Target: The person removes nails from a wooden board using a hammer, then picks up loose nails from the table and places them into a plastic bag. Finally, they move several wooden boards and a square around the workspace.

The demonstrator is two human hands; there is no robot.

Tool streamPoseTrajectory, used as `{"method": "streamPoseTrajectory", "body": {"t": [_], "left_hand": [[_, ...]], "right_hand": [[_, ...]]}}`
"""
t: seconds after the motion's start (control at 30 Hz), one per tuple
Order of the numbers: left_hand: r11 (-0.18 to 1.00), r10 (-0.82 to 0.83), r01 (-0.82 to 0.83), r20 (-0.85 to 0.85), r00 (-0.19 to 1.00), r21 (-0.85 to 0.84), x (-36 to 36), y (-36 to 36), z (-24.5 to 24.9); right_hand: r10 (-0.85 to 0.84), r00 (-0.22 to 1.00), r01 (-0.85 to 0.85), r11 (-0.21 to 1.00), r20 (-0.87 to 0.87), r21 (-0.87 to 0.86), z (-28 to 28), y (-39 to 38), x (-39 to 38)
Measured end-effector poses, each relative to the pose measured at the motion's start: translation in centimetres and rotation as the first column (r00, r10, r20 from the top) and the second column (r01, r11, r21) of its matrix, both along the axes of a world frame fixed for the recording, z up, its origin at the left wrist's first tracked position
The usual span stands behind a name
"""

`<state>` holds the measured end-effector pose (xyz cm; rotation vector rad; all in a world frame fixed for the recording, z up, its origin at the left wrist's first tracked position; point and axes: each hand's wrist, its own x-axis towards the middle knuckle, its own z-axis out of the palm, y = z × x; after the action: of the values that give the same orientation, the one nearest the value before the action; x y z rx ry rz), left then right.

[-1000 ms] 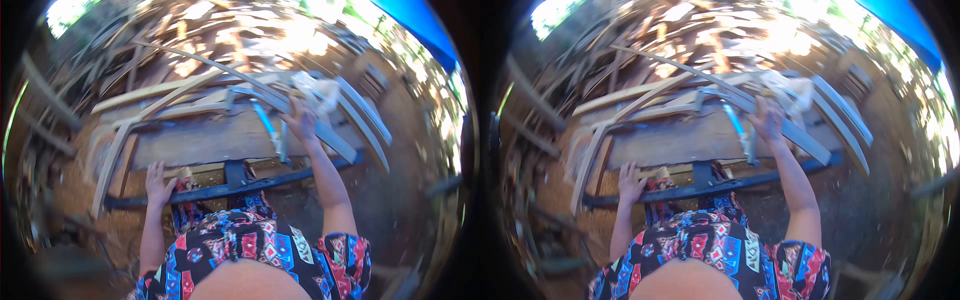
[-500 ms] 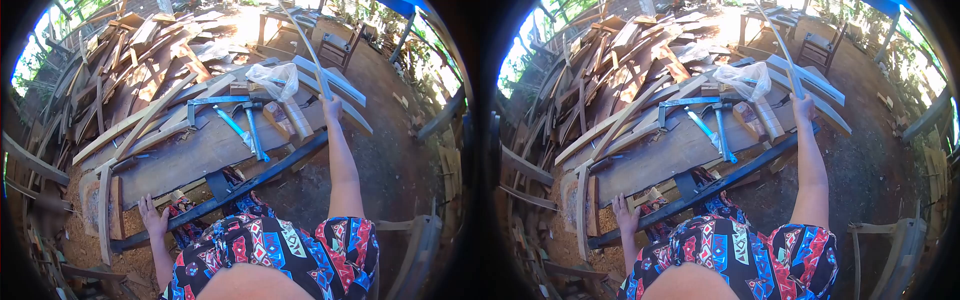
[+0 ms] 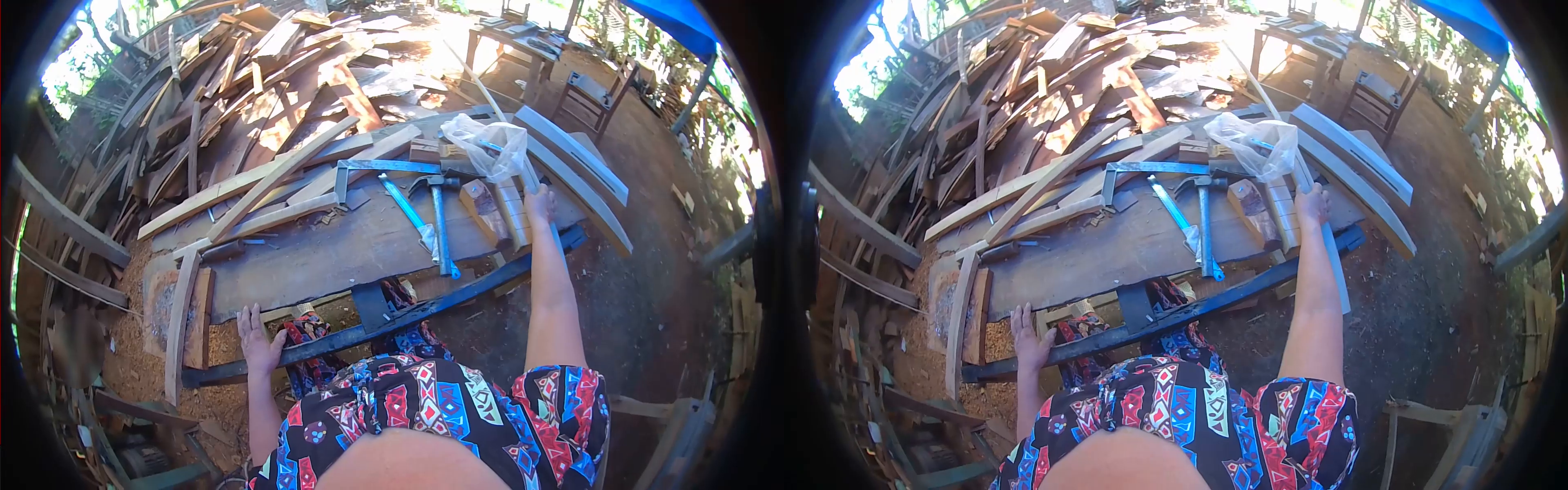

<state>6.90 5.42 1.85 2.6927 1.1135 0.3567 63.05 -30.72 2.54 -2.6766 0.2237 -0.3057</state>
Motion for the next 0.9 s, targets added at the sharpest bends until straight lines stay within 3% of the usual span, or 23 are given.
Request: {"method": "streamPoseTrajectory", "body": {"t": [0.07, 0.13, 0.17, 0.2, 0.23, 0.3, 0.33, 0.37, 0.43, 0.47, 0.5, 0.53, 0.67, 0.73, 0.9], "left_hand": [[0.999, 0.014, -0.014, -0.012, 1.000, -0.049, 0.1, 0.0, 0.0], [0.999, 0.018, -0.017, 0.030, 0.999, -0.034, 0.1, 0.1, 0.1], [1.000, 0.010, -0.009, 0.062, 0.998, -0.017, 0.2, 0.0, 0.3], [1.000, 0.019, -0.018, 0.062, 0.998, -0.017, 0.4, 0.2, 0.6], [0.992, 0.004, 0.011, 0.126, 0.992, -0.123, 0.8, 0.5, 1.0], [0.972, -0.008, 0.052, 0.191, 0.982, -0.229, 2.4, 0.4, 2.3], [0.869, 0.001, 0.168, 0.341, 0.940, -0.466, 3.8, -0.7, 3.1], [0.701, 0.052, 0.302, 0.469, 0.882, -0.647, 5.4, -2.1, 4.2], [0.430, 0.089, 0.484, 0.570, 0.817, -0.762, 8.1, -4.8, 6.6], [0.435, 0.089, 0.484, 0.571, 0.816, -0.759, 8.7, -6.4, 7.9], [0.352, 0.059, 0.528, 0.581, 0.811, -0.773, 9.3, -7.8, 9.2], [0.264, 0.030, 0.566, 0.593, 0.804, -0.781, 9.7, -8.6, 9.9], [0.279, 0.000, 0.542, 0.564, 0.826, -0.793, 8.5, -9.4, 8.1], [0.222, 0.128, 0.595, 0.628, 0.768, -0.773, 8.0, -9.6, 7.6], [0.257, 0.207, 0.656, 0.703, 0.680, -0.710, 8.1, -10.3, 8.1]], "right_hand": [[0.028, 0.999, -0.029, 0.999, 0.029, 0.016, 0.0, 0.1, -0.6], [0.077, 0.861, -0.106, 0.994, 0.503, 0.031, 1.6, 1.7, -2.4], [0.088, 0.859, -0.119, 0.992, 0.504, 0.031, 2.5, 2.7, -3.4], [0.285, 0.773, -0.404, 0.910, 0.567, 0.094, 4.1, 4.1, -5.0], [0.440, 0.634, -0.651, 0.748, 0.636, 0.132, 5.6, 5.5, -7.1], [0.632, 0.502, -0.858, 0.448, 0.590, 0.251, 8.0, 9.7, -12.9], [0.734, 0.403, -0.894, 0.444, 0.547, 0.063, 9.1, 11.4, -16.2], [0.859, 0.316, -0.944, 0.326, 0.404, 0.047, 10.6, 12.7, -19.7], [0.903, 0.016, -1.000, 0.025, 0.430, -0.016, 9.3, 15.6, -24.3], [0.921, -0.058, -0.998, -0.040, 0.385, -0.055, 9.2, 16.5, -26.4], [0.933, -0.132, -0.990, -0.107, 0.335, -0.092, 9.3, 17.2, -27.9], [0.931, -0.138, -0.989, -0.112, 0.337, -0.095, 9.0, 18.0, -28.9], [0.948, -0.189, -0.982, -0.187, 0.256, -0.031, 8.4, 19.2, -30.8], [0.957, -0.166, -0.981, -0.184, 0.238, 0.058, 8.5, 18.7, -31.0], [0.971, -0.165, -0.981, -0.180, 0.175, 0.077, 8.1, 18.5, -30.9]]}}
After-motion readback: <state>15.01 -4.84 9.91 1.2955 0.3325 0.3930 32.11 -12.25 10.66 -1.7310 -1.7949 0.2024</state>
